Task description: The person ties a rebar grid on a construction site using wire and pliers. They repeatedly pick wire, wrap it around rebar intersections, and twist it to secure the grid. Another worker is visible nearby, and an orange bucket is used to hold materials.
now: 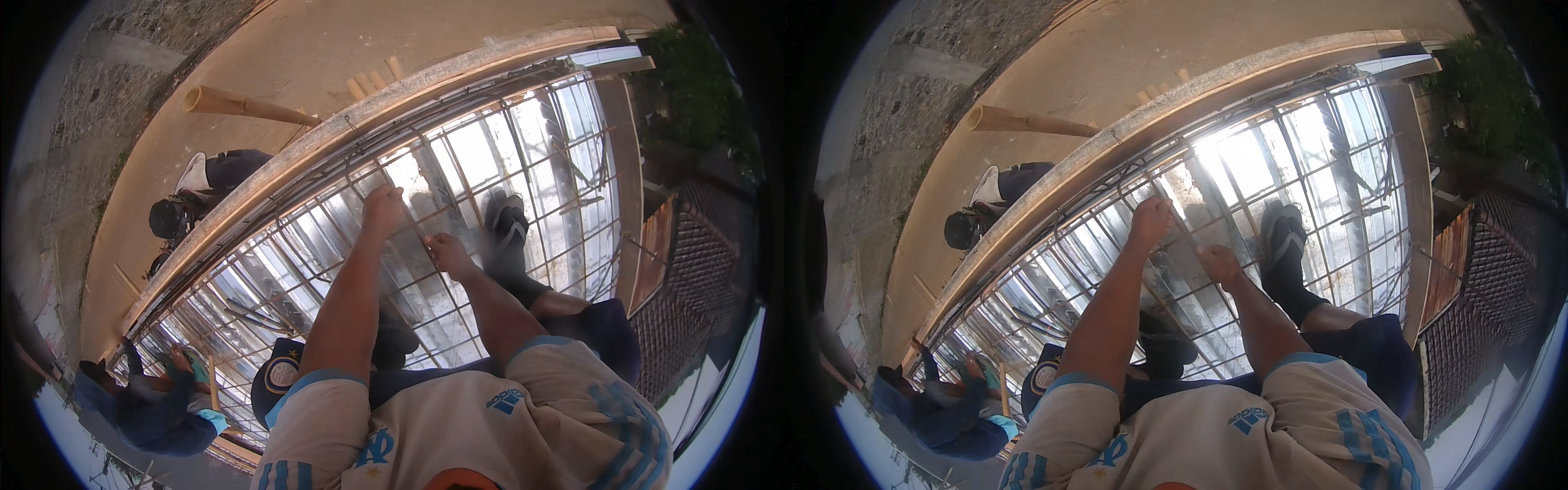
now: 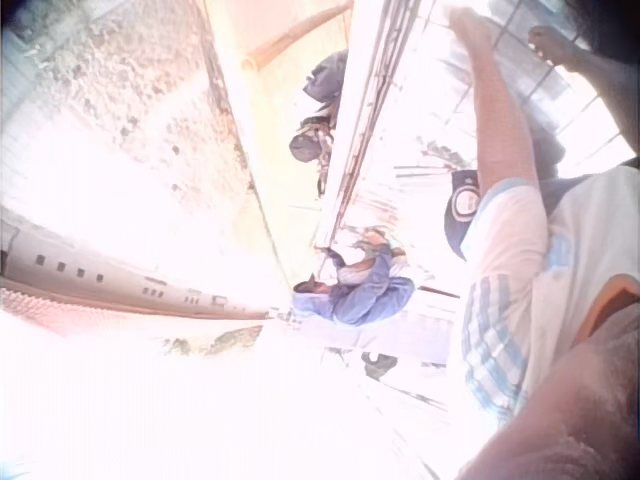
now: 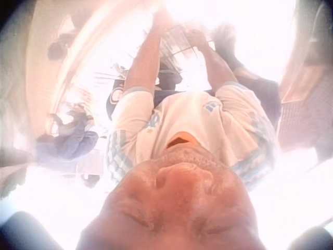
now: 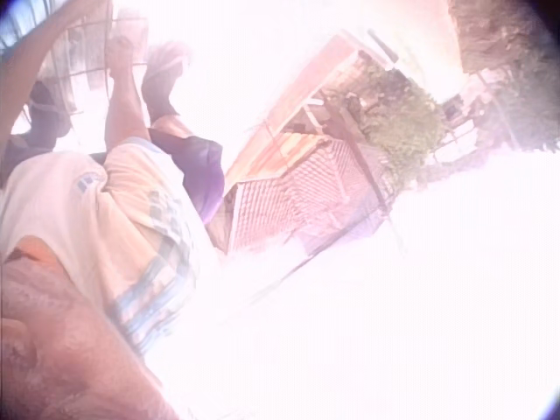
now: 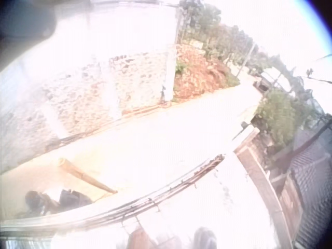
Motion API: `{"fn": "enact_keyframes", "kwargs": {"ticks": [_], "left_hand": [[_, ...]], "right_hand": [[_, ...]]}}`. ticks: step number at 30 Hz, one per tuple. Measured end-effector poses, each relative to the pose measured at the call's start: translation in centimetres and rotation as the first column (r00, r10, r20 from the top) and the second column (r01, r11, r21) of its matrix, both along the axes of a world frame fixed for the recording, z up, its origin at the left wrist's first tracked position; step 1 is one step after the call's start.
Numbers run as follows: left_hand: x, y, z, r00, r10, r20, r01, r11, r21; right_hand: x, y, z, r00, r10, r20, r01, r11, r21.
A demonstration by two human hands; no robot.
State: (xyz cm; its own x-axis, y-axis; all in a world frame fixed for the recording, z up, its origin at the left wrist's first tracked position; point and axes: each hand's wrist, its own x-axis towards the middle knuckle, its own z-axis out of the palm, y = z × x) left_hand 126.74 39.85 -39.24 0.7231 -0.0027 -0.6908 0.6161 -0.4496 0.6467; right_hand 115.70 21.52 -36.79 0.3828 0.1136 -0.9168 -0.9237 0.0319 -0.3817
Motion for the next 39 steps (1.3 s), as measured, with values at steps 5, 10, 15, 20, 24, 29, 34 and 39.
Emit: {"fn": "enact_keyframes", "kwargs": {"ticks": [5, 10, 15, 20, 24, 29, 34, 39], "left_hand": [[2.1, 0.7, 3.9, 0.988, 0.013, -0.156, -0.028, 0.995, -0.096], [2.7, 0.3, 5.2, 0.978, 0.074, -0.195, -0.095, 0.990, -0.102], [0.5, 0.7, 1.5, 0.999, -0.039, -0.002, 0.039, 0.998, -0.041], [0.3, 0.7, 1.1, 0.998, -0.055, -0.042, 0.057, 0.998, 0.036], [-0.3, 0.7, 1.2, 0.991, -0.112, -0.071, 0.120, 0.987, 0.109], [-1.6, -0.9, 2.7, 0.966, -0.180, -0.184, 0.220, 0.949, 0.227], [-2.5, -2.4, 3.5, 0.867, -0.457, -0.201, 0.496, 0.832, 0.247], [-3.4, -2.7, 4.7, 0.968, -0.104, -0.227, 0.157, 0.961, 0.229]], "right_hand": [[1.3, 0.8, 2.0, 0.995, 0.017, -0.102, -0.022, 0.999, -0.047], [1.0, 0.7, 0.2, 0.975, 0.218, 0.048, -0.204, 0.957, -0.208], [1.5, 1.0, 1.0, 0.987, 0.157, -0.029, -0.159, 0.974, -0.162], [1.5, 1.6, 1.3, 0.986, 0.102, -0.129, -0.115, 0.989, -0.095], [1.2, 2.4, -0.2, 0.970, 0.220, -0.108, -0.241, 0.938, -0.251], [4.5, 4.0, 3.5, 0.896, 0.401, -0.190, -0.443, 0.825, -0.350], [2.8, -0.2, -3.5, 0.744, 0.668, 0.024, -0.627, 0.709, -0.322], [6.0, -0.3, -4.0, 0.784, 0.583, -0.214, -0.601, 0.799, -0.021]]}}
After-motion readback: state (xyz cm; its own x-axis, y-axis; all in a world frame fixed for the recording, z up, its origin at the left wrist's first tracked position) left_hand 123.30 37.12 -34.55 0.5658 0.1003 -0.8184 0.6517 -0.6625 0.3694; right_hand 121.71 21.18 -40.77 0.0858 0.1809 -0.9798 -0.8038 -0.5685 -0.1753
